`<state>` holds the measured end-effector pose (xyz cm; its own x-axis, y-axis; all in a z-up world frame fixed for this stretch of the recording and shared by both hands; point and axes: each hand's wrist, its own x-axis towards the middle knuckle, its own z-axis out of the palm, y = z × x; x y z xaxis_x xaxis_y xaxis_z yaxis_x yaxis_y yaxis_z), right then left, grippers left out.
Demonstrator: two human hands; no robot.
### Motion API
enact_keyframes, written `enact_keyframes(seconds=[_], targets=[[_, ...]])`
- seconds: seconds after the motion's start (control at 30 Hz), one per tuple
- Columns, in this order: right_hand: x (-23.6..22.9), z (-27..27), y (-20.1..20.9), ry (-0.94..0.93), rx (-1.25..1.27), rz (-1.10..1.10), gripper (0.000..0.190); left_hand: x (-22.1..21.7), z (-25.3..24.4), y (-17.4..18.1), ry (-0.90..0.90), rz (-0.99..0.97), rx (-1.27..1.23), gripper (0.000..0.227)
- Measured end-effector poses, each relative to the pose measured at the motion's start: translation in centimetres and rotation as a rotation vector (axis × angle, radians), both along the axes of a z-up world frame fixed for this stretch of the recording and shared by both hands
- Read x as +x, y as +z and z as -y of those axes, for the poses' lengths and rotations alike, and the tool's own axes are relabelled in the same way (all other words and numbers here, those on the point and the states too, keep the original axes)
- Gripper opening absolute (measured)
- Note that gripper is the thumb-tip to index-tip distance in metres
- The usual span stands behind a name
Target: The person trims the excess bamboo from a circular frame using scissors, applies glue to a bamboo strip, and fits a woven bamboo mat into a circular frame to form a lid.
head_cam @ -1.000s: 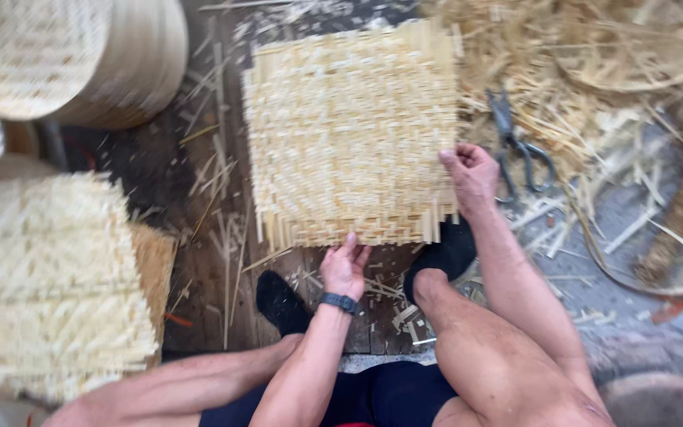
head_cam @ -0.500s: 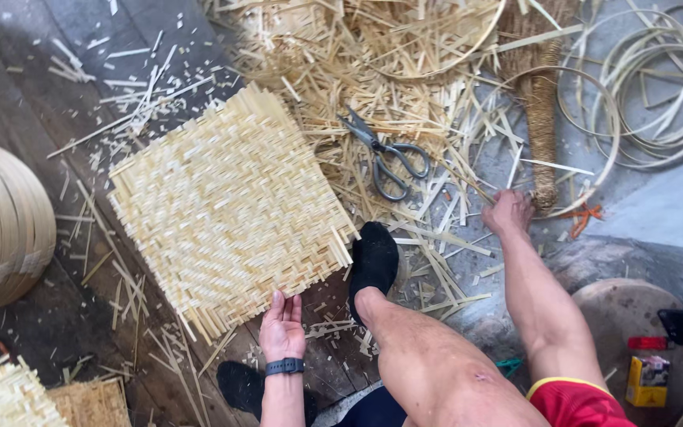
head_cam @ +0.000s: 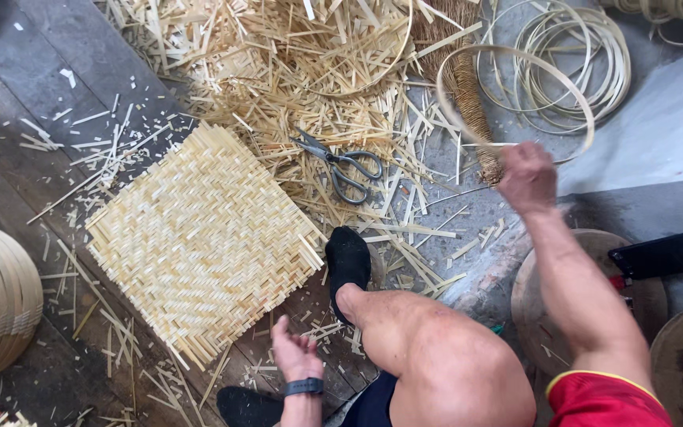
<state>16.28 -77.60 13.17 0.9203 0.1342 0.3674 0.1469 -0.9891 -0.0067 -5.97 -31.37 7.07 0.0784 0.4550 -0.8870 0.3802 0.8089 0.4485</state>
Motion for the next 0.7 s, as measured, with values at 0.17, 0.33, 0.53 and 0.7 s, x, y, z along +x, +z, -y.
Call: enact_keyframes(seconds=[0.17, 0.33, 0.53, 0.7], targets=[[1.0, -2.3, 12.0, 0.104, 1.181, 0.042, 0.027, 3.7, 1.3, 5.0, -0.388, 0.509, 0.171, 0.016], [4.2, -6.5, 19.7, 0.385, 1.786, -0.256, 0.036, 12.3, -4.6, 11.9, -0.664, 0.913, 0.401, 0.044], [6.6, -16.6, 19.2, 0.44, 1.914, -0.787, 0.034, 15.9, -9.4, 16.2, -0.229, 1.297, -0.095, 0.048], [6.6, -23.0, 22.0, 0.471, 1.121, -0.518, 0.033, 13.4, -14.1, 15.3, -0.013, 1.287, -0.12, 0.036]])
